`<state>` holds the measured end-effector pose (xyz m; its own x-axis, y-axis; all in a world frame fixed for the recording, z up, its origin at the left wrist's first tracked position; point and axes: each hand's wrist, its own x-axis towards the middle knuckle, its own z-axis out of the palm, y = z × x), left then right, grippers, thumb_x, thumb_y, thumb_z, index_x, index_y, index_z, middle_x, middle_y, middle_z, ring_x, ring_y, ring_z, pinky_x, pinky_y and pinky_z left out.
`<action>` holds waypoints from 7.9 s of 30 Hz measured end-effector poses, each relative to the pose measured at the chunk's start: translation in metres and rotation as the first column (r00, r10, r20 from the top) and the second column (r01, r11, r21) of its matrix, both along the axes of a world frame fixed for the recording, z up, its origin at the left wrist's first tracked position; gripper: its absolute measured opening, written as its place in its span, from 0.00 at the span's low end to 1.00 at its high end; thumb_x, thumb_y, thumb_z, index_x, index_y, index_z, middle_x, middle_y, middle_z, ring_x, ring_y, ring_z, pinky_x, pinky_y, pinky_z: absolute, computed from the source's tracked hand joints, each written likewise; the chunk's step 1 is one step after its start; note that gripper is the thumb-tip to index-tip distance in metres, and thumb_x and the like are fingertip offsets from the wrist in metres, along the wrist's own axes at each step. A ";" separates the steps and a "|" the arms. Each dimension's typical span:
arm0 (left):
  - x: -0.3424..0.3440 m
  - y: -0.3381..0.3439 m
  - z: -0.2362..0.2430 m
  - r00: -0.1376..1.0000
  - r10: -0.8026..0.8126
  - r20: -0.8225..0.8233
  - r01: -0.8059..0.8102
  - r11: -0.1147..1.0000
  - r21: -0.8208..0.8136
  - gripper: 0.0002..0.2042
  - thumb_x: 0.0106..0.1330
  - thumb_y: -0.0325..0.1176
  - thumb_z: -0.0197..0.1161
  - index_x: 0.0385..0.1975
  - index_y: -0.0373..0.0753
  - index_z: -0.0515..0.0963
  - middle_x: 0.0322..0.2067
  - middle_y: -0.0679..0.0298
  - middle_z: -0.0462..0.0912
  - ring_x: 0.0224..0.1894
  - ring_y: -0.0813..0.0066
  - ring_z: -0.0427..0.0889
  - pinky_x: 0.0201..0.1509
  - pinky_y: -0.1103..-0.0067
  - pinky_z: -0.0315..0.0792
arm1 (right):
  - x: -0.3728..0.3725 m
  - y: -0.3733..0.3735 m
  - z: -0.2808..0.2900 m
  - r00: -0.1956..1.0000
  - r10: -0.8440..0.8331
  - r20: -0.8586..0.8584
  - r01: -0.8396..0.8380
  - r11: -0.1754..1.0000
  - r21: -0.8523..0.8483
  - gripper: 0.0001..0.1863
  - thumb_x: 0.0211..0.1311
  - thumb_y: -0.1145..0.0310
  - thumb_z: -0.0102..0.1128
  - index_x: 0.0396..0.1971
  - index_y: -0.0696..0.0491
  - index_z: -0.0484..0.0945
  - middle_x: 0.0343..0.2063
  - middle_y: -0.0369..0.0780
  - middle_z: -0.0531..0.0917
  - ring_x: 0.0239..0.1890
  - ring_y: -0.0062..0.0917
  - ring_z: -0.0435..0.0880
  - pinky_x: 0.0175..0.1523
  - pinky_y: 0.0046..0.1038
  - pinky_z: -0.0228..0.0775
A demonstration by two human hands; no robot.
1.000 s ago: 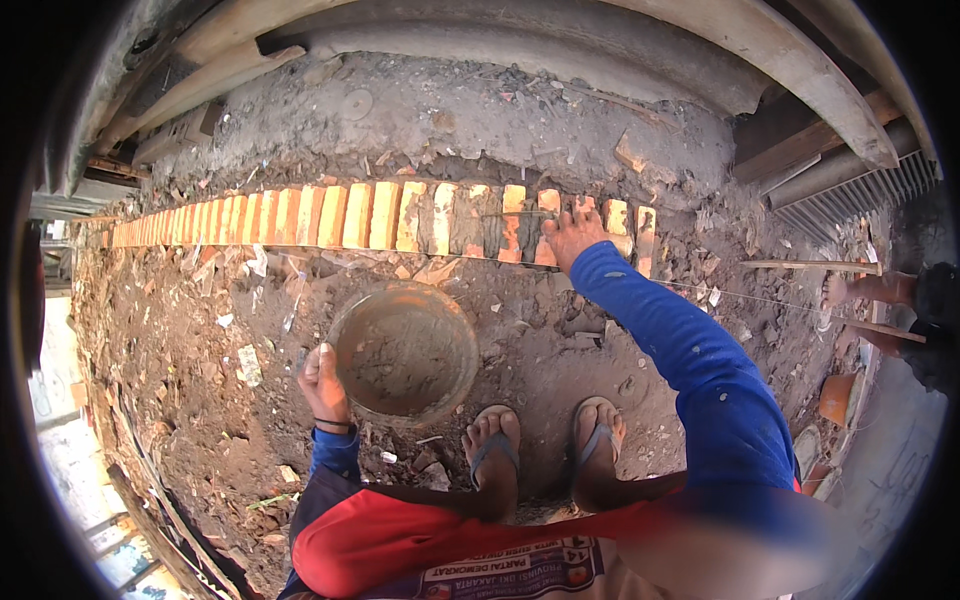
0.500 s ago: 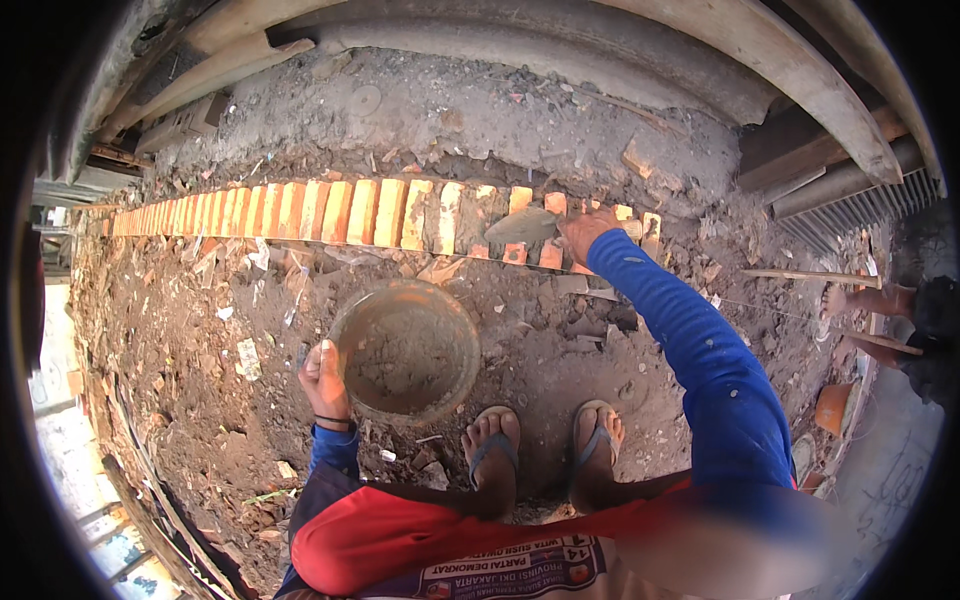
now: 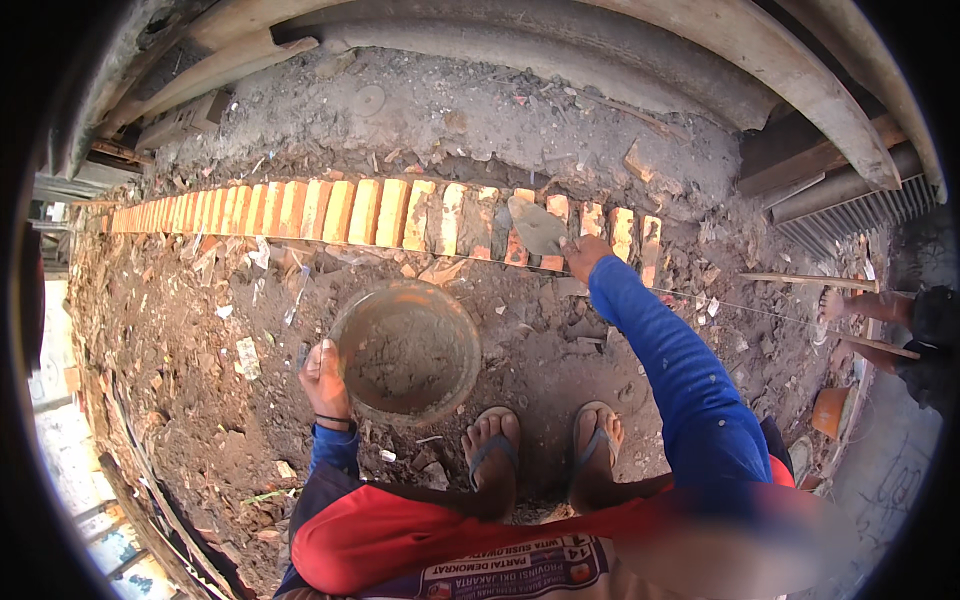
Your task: The person applies mortar to a row of bricks on the ground using a trowel and places additional bricks into the mortar to extend the border.
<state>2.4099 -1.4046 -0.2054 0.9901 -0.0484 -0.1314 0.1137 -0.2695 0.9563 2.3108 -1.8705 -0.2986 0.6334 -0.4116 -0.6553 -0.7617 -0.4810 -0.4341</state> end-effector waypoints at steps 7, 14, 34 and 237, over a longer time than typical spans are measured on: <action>-0.001 -0.003 -0.001 0.999 0.034 -0.015 -0.035 0.997 -0.073 0.18 0.73 0.32 0.56 0.18 0.45 0.61 0.21 0.79 0.61 0.25 0.90 0.56 0.27 0.85 0.49 | 0.037 0.040 -0.013 0.988 0.153 0.001 -0.152 0.986 -0.070 0.33 0.68 0.44 0.47 0.36 0.66 0.80 0.36 0.58 0.83 0.45 0.48 0.83 0.51 0.44 0.73; 0.000 0.002 -0.007 1.000 0.012 0.022 -0.011 0.997 -0.080 0.18 0.71 0.32 0.57 0.18 0.45 0.60 0.22 0.79 0.60 0.26 0.90 0.56 0.27 0.85 0.51 | 0.032 0.032 0.024 0.784 0.617 -0.077 -0.601 0.721 -0.345 0.26 0.71 0.50 0.44 0.44 0.60 0.78 0.39 0.52 0.84 0.46 0.44 0.83 0.53 0.42 0.74; 0.009 0.002 -0.020 0.997 -0.070 -0.027 0.061 0.964 -0.259 0.12 0.74 0.33 0.52 0.36 0.29 0.78 0.38 0.61 0.81 0.39 0.75 0.78 0.48 0.71 0.77 | -0.060 0.024 -0.021 0.999 -0.019 -0.038 0.006 0.946 -0.323 0.26 0.69 0.49 0.48 0.42 0.61 0.78 0.34 0.53 0.84 0.40 0.45 0.85 0.47 0.42 0.76; 0.000 -0.068 -0.011 0.966 -0.253 0.062 0.254 0.967 -0.022 0.12 0.73 0.32 0.55 0.30 0.30 0.78 0.26 0.74 0.75 0.31 0.87 0.67 0.35 0.86 0.62 | -0.145 0.066 -0.020 0.721 -0.527 0.451 0.663 0.714 -0.226 0.23 0.60 0.66 0.58 0.54 0.60 0.72 0.41 0.59 0.81 0.46 0.54 0.79 0.52 0.45 0.71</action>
